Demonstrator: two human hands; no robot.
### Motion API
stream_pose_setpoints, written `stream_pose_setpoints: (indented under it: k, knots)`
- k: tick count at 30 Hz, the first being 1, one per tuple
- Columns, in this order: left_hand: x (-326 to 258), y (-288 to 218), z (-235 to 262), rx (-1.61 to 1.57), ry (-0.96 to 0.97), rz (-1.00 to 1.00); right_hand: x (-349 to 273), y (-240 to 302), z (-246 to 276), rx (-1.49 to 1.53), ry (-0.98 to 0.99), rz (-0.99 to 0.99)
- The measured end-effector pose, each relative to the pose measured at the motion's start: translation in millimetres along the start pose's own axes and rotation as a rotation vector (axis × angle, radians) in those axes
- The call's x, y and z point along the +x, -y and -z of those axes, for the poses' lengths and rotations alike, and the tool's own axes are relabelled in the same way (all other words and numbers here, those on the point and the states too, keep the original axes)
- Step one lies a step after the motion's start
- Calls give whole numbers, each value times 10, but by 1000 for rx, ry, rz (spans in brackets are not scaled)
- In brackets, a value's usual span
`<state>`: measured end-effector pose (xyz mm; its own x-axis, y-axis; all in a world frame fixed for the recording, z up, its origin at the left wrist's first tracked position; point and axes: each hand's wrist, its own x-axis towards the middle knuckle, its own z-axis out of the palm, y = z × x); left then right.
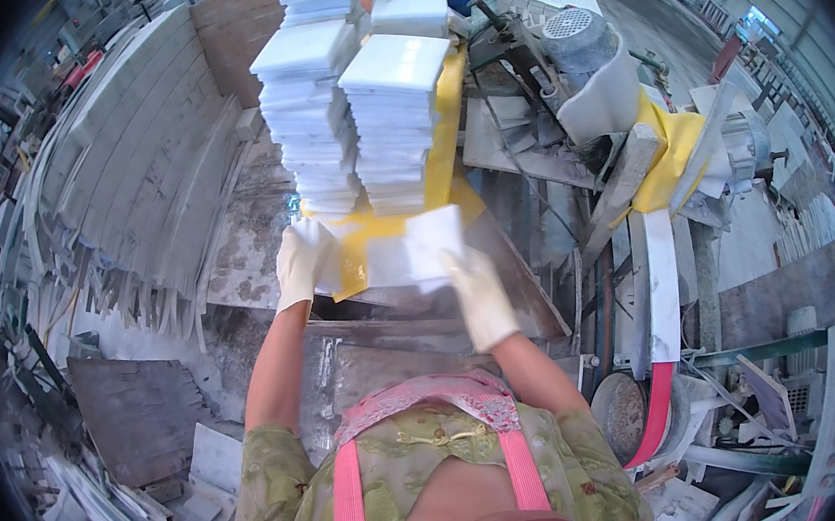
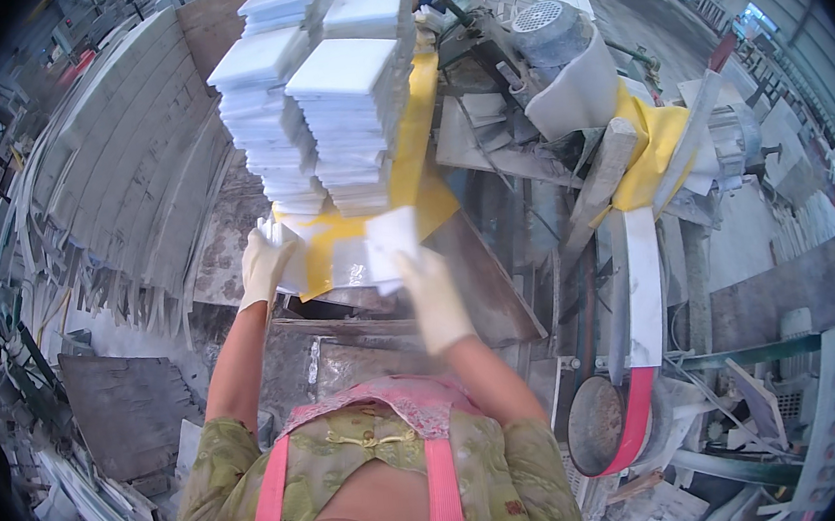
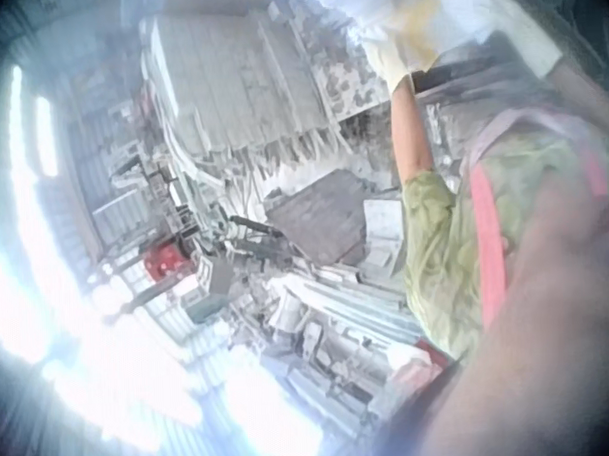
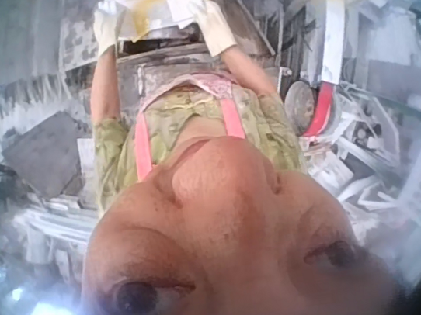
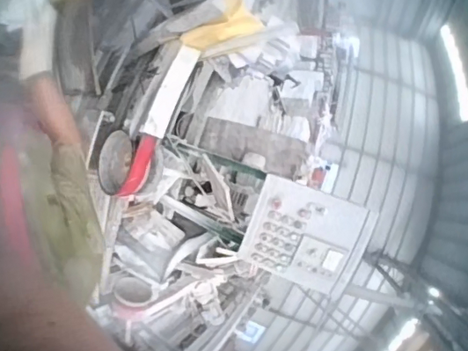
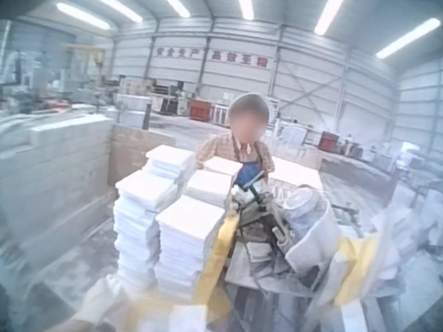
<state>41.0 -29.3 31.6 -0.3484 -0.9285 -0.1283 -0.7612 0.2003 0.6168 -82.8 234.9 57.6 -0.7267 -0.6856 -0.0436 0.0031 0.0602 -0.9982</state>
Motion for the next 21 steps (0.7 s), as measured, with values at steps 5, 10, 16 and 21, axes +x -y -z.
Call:
stream_pose_setpoints:
  k: [5, 10, 16, 21]
  knots:
    - [-98, 66, 18, -47, 0, -36, 326, -216, -945, -46, 131, 75]
    - [-66, 121, -43, -63, 12, -52, 788, -767, -1575, -243, 44, -3]
    - [-118, 144, 49, -252, 75, -91, 767, -756, -1632, -377, 55, 36]
    - [-236, 34, 210, -380, 162, -71, 534, -394, -1483, -199, 332, -65]
